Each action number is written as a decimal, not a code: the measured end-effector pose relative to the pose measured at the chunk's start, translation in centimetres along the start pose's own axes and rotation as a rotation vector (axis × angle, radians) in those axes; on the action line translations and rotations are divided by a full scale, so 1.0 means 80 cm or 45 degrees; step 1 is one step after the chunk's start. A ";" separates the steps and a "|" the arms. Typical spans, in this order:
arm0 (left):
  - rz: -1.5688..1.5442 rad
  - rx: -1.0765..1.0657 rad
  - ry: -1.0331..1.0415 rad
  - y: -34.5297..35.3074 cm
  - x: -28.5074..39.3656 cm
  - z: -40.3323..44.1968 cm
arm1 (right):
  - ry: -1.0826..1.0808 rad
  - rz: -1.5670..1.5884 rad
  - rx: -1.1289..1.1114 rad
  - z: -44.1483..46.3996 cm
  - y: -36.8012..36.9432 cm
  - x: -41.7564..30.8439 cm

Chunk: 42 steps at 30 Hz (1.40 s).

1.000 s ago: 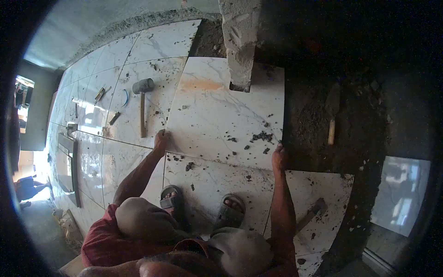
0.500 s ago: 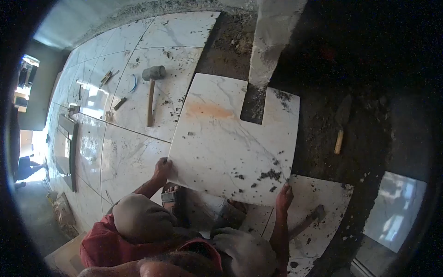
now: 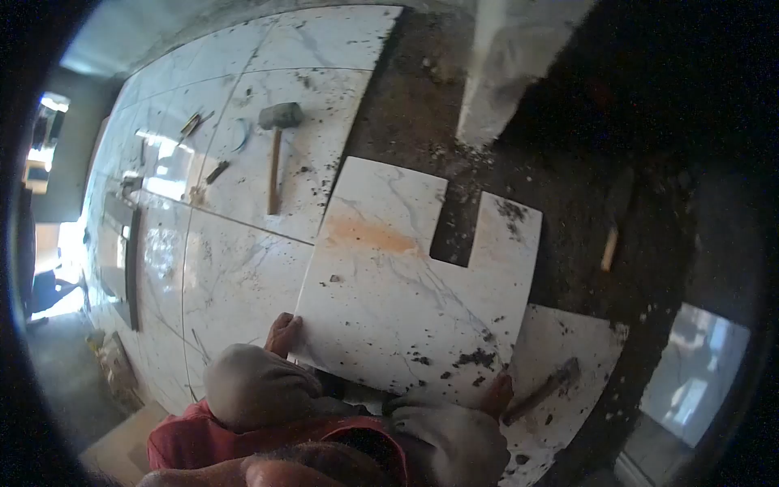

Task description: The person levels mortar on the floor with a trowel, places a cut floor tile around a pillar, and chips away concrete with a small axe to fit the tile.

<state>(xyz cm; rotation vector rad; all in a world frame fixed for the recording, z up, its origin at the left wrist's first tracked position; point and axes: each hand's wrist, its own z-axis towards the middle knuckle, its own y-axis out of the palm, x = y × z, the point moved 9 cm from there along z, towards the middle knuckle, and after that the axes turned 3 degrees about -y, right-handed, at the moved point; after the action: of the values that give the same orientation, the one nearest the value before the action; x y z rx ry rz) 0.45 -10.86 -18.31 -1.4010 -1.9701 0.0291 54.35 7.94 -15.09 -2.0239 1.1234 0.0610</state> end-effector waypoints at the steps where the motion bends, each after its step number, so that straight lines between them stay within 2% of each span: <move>1: 0.024 -0.041 0.010 0.004 0.011 0.001 | -0.073 0.019 0.035 0.008 -0.003 0.009; 3: -0.207 -0.138 -0.108 0.016 0.024 0.005 | -0.214 0.049 0.110 0.026 -0.009 0.023; 5: -0.059 -0.152 0.008 0.024 0.033 0.014 | -0.263 0.089 0.195 0.055 -0.007 0.038; 8: -0.247 -0.086 0.152 0.029 0.035 0.011 | -0.669 0.191 0.262 0.102 -0.012 0.024; 9: -0.219 -0.145 0.175 0.040 0.045 0.006 | -0.572 0.261 0.239 0.091 -0.016 -0.016; 10: -0.211 -0.076 0.225 0.037 0.052 0.000 | -0.481 0.332 0.207 0.072 -0.013 -0.054; 11: -0.208 0.000 0.279 0.031 0.055 -0.002 | -0.460 0.352 0.252 0.070 -0.014 -0.047; 12: -0.389 0.009 0.181 0.034 0.031 0.010 | -0.384 0.229 0.257 0.073 -0.009 -0.039; 14: -0.398 -0.026 0.194 0.038 0.031 0.018 | -0.287 0.103 0.268 0.082 -0.004 -0.009; 17: -0.370 -0.020 0.213 0.040 0.038 0.037 | -0.299 0.272 0.400 0.086 -0.008 0.025; 19: -0.284 -0.127 0.350 0.061 0.081 0.036 | -0.448 0.299 0.588 0.074 -0.036 0.037; 20: -0.298 -0.153 0.314 0.078 0.095 0.035 | -0.454 0.303 0.602 0.068 -0.045 0.043; 21: -0.304 -0.159 0.322 0.095 0.118 0.029 | -0.564 0.241 0.703 0.055 -0.061 0.048; 23: 0.010 -0.153 0.491 0.122 0.162 0.014 | -0.667 0.172 0.804 0.035 -0.080 0.071; 24: 0.036 -0.215 0.474 0.138 0.162 0.022 | -0.832 -0.350 0.976 0.017 -0.084 0.069; 26: 0.077 -0.273 0.474 0.160 0.176 0.018 | -0.965 -0.895 1.113 -0.006 -0.073 0.088; 27: 0.108 -0.325 0.478 0.176 0.184 0.014 | -0.684 -0.539 0.923 0.009 -0.087 0.122; 29: -0.004 -0.388 0.505 0.200 0.183 0.030 | -0.388 -0.183 0.727 0.020 -0.086 0.165; 31: 0.245 -0.384 0.536 0.214 0.187 0.044 | -0.391 -0.599 0.754 0.013 -0.083 0.159; 32: 0.256 -0.386 0.535 0.219 0.193 0.046 | -0.382 -0.593 0.750 0.020 -0.075 0.177; 34: 0.318 -0.378 0.566 0.228 0.206 0.042 | -0.488 -0.274 0.941 0.026 -0.074 0.220; 35: 0.333 -0.389 0.566 0.231 0.213 0.038 | -0.468 -0.271 0.942 0.024 -0.074 0.220; 37: 0.177 -0.460 0.536 0.237 0.223 0.027 | -0.102 0.609 0.700 0.030 -0.062 0.249; 38: 0.189 -0.471 0.527 0.239 0.220 0.030 | -0.084 0.605 0.704 0.019 -0.064 0.233; 40: 0.255 -0.471 0.494 0.239 0.211 0.044 | -0.213 0.494 0.733 0.012 -0.075 0.203; 42: 0.194 -0.509 0.461 0.244 0.205 0.049 | -0.140 0.584 0.671 0.015 -0.083 0.198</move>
<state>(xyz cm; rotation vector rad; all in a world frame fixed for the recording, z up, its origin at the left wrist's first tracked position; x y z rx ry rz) 11.64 12.27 -20.42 -1.6686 -1.6190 -0.5379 69.17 -0.37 -18.02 -1.2660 1.3467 0.0952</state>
